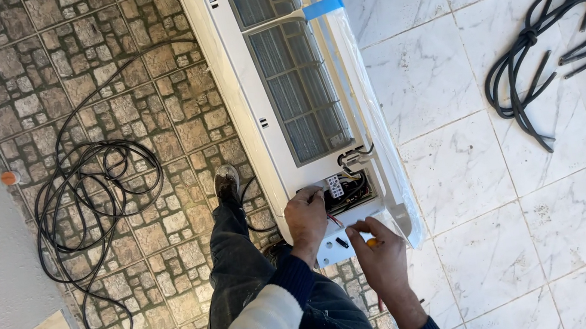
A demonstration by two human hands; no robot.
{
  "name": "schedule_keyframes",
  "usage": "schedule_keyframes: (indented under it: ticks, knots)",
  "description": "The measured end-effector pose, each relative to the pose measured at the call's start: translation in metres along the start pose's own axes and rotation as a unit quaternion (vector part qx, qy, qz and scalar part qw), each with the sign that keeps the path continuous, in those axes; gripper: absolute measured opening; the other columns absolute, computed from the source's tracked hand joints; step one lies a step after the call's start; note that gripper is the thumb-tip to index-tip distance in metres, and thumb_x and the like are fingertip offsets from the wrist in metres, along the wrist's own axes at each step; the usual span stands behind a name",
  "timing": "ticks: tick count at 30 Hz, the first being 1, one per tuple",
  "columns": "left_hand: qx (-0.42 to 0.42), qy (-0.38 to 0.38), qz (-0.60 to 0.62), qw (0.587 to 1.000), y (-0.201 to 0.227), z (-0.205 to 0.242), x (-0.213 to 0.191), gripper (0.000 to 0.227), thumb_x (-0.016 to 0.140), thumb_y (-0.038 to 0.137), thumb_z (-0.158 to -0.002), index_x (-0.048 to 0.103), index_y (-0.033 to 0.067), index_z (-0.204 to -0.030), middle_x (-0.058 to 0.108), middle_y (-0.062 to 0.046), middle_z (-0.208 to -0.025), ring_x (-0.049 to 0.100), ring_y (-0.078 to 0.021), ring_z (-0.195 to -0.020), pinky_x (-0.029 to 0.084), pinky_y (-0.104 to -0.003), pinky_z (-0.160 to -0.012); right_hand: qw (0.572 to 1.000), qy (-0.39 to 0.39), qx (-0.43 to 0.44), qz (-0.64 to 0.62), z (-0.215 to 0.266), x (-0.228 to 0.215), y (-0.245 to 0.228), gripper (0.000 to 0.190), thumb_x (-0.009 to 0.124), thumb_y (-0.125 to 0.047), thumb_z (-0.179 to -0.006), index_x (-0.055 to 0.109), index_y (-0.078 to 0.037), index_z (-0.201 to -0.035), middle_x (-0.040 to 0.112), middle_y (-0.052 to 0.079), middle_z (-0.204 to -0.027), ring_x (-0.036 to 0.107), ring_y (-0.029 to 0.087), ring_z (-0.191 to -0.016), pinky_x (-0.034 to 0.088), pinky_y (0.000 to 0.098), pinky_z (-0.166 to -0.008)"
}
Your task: Connecting electrical wiring to the terminal block of an indoor air conditioning unit.
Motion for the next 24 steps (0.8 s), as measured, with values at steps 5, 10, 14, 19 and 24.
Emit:
schedule_keyframes:
  ticks: [5, 10, 14, 19, 24]
  knots:
    - [-0.03, -0.21, 0.013, 0.977, 0.013, -0.003, -0.025, 0.02, 0.069, 0.018, -0.096, 0.079, 0.0068, -0.109, 0.074, -0.003, -0.076, 0.063, -0.0107, -0.058, 0.055, -0.028, -0.051, 0.931, 0.134, -0.322, 0.106, -0.025, 0.005, -0.051, 0.018, 0.072, -0.009, -0.092, 0.07, -0.002, -0.109, 0.076, 0.014, -0.116, 0.074, 0.028, -0.108, 0.064, 0.0384, -0.082]
    - [-0.067, -0.296, -0.027, 0.952, 0.016, -0.007, -0.031, 0.018, 0.069, 0.018, -0.097, 0.079, 0.0093, -0.109, 0.068, -0.001, -0.069, 0.055, -0.0076, -0.049, 0.049, -0.027, -0.046, 0.882, 0.079, -0.434, 0.164, -0.032, 0.018, -0.068, 0.013, 0.07, -0.004, -0.092, 0.069, 0.001, -0.103, 0.077, 0.015, -0.112, 0.073, 0.032, -0.113, 0.064, 0.0396, -0.084]
    - [-0.075, -0.338, -0.031, 0.938, 0.012, -0.013, -0.028, 0.017, 0.069, 0.017, -0.097, 0.079, 0.0078, -0.108, 0.066, -0.006, -0.068, 0.053, -0.0106, -0.048, 0.045, -0.03, -0.045, 0.864, 0.041, -0.469, 0.18, -0.034, 0.025, -0.06, 0.009, 0.07, -0.002, -0.094, 0.069, 0.001, -0.102, 0.077, 0.015, -0.101, 0.075, 0.029, -0.109, 0.065, 0.0388, -0.083]
    - [0.017, -0.32, -0.041, 0.946, 0.015, -0.012, -0.023, 0.015, 0.07, 0.016, -0.096, 0.08, 0.0061, -0.103, 0.077, -0.003, -0.081, 0.07, -0.0095, -0.066, 0.06, -0.027, -0.064, 0.874, 0.016, -0.443, 0.196, -0.041, 0.027, -0.059, 0.005, 0.068, 0.0, -0.093, 0.069, 0.0, -0.098, 0.076, 0.016, -0.097, 0.075, 0.029, -0.106, 0.066, 0.0381, -0.081]
    - [0.199, -0.182, -0.044, 0.962, 0.041, 0.004, -0.033, 0.011, 0.07, 0.008, -0.094, 0.076, 0.0033, -0.102, 0.077, -0.012, -0.093, 0.078, -0.022, -0.08, 0.063, -0.032, -0.076, 0.951, 0.017, -0.26, 0.163, -0.052, 0.026, -0.054, 0.006, 0.072, -0.008, -0.096, 0.07, -0.003, -0.094, 0.076, 0.012, -0.091, 0.075, 0.029, -0.077, 0.061, 0.0407, -0.063]
Point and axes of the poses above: each hand's wrist, its own z-axis away from the middle knuckle, its own x-axis out of the palm, y = z × x, the point moved 6 cm from there along -z, towards the middle knuckle
